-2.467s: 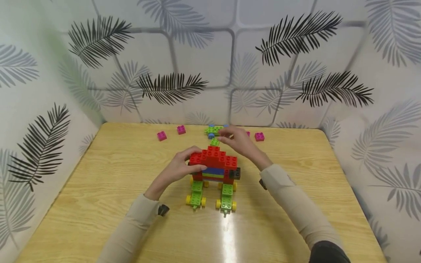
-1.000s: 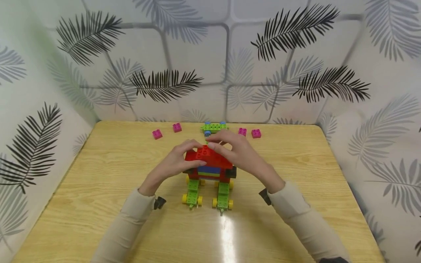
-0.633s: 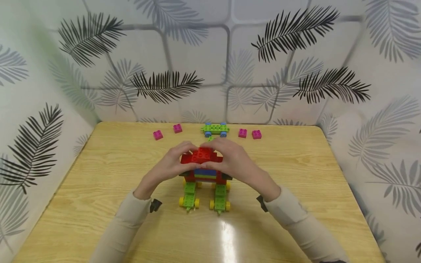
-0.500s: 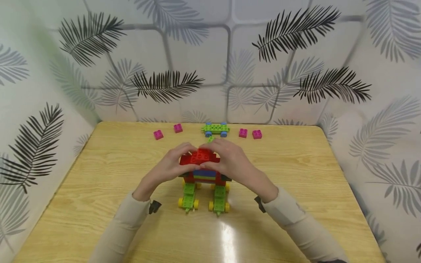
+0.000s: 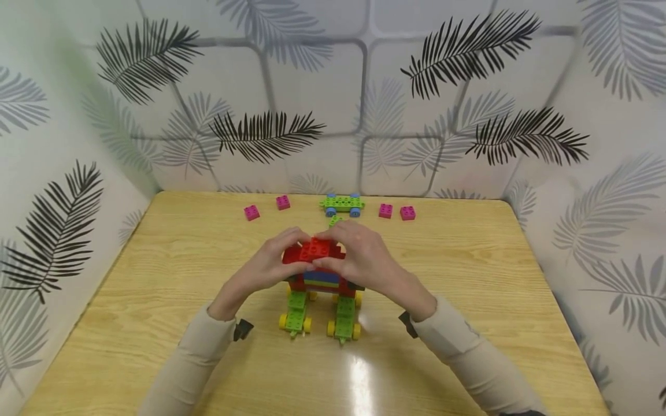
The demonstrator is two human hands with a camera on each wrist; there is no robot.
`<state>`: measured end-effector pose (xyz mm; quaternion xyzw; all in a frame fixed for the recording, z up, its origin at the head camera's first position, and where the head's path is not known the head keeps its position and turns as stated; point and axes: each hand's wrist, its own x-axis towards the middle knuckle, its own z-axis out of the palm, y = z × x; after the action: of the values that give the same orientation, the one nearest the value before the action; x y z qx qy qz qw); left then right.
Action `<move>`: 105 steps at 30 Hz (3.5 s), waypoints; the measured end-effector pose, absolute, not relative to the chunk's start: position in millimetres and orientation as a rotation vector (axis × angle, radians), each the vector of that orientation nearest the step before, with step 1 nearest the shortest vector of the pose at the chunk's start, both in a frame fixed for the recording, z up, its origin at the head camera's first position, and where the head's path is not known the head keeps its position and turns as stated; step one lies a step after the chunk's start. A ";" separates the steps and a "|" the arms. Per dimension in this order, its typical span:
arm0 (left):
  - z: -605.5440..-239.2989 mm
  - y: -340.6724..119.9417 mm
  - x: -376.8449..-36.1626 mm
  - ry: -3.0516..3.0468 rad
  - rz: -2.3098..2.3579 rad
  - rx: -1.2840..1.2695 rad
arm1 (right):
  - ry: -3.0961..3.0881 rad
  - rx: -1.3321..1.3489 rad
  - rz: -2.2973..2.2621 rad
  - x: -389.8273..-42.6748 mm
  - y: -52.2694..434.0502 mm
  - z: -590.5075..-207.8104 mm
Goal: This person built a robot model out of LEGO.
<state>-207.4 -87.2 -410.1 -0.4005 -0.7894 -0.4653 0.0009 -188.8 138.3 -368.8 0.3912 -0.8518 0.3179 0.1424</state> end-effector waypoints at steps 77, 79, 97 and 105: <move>-407.9 -101.7 -198.0 -2.519 -1.335 -1.310 | -3.074 0.706 0.764 -283.3 160.9 -495.1; -408.1 -101.9 -198.5 -2.523 -1.337 -1.307 | -3.081 0.706 0.746 -283.4 160.1 -496.9; -410.8 -101.2 -199.2 -2.575 -1.340 -1.260 | -3.120 0.659 0.735 -284.9 160.7 -506.3; -410.8 -98.5 -198.6 -2.544 -1.327 -1.263 | -3.070 0.705 0.696 -280.0 160.2 -507.3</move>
<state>-198.6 -98.5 -410.8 -0.4028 -0.8115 -0.4233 0.0031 -280.0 160.2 -507.3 0.2185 -0.9508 0.2154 -0.0422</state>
